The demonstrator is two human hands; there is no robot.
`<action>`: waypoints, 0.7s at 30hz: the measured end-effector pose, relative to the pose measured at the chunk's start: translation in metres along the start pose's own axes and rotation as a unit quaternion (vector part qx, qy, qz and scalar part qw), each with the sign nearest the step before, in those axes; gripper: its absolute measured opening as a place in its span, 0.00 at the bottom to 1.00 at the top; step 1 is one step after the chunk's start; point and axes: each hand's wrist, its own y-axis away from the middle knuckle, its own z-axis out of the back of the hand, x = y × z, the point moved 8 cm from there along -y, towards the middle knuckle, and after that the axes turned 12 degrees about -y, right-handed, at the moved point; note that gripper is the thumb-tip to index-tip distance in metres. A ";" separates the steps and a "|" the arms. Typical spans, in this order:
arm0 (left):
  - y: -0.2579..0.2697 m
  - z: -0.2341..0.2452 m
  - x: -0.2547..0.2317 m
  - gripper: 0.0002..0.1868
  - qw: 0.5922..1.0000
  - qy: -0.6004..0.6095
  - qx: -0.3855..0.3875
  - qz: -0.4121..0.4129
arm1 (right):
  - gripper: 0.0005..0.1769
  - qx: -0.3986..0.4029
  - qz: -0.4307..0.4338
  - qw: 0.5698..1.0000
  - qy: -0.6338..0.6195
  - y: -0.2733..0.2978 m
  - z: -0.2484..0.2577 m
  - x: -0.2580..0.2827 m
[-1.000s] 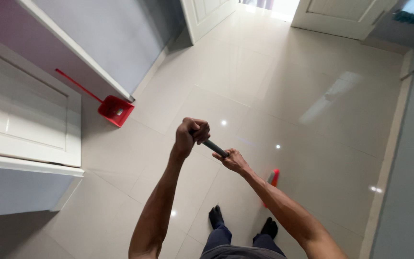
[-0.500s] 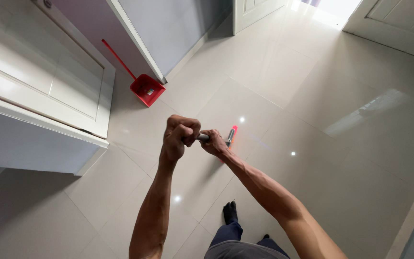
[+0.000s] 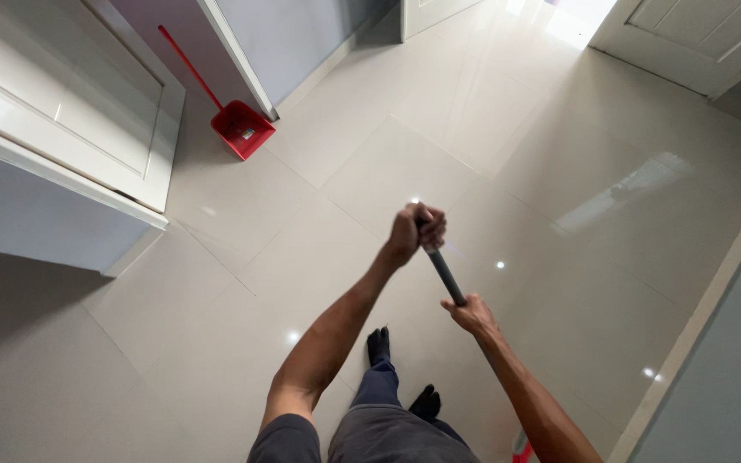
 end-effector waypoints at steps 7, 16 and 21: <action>0.039 -0.088 0.151 0.15 0.993 -0.062 0.056 0.087 | 0.26 -0.068 -0.078 0.993 -0.059 0.075 0.021 -0.140; 0.053 -0.020 0.073 0.16 0.995 -0.074 0.049 0.036 | 0.36 -0.070 0.023 0.995 -0.063 0.039 -0.032 -0.060; 0.063 0.063 -0.080 0.15 0.990 -0.116 0.057 -0.058 | 0.38 -0.045 0.128 0.986 -0.099 0.007 -0.087 0.115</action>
